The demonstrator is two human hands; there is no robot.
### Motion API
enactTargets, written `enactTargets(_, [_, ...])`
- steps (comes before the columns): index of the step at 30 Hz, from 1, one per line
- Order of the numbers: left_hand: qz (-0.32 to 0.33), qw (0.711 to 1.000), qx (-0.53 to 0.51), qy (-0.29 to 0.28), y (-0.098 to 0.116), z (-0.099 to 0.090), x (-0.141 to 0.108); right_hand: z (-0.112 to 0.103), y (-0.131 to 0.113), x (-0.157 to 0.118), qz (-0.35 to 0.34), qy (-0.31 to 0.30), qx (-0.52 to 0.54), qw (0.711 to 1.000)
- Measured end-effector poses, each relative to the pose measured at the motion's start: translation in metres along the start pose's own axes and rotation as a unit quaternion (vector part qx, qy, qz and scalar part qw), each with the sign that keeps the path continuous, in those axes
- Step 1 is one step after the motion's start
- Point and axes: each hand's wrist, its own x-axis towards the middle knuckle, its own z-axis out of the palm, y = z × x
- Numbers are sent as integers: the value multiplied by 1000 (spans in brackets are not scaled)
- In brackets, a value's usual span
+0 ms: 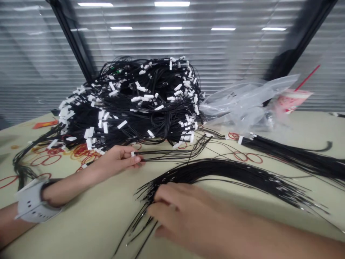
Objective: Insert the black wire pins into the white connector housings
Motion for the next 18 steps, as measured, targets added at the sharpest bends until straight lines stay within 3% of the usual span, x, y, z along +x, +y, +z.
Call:
enactTargets(3, [5, 1000, -8, 5, -1, 7, 0, 24, -32, 19, -23, 107, -19, 994])
enactTargets(5, [8, 1000, -14, 10, -2, 10, 0, 38, -43, 28, -36, 134, -66, 988])
enactTargets(8, [16, 1000, -19, 15, -2, 10, 0, 50, -41, 33, -39, 139, -94, 985])
enactTargets(14, [31, 999, -25, 26, -5, 11, 1, 44, -15, 23, 80, 105, -116, 984])
enactTargets(18, [39, 998, -30, 28, -7, 12, 1, 40, -20, 30, 45, 114, -100, 987])
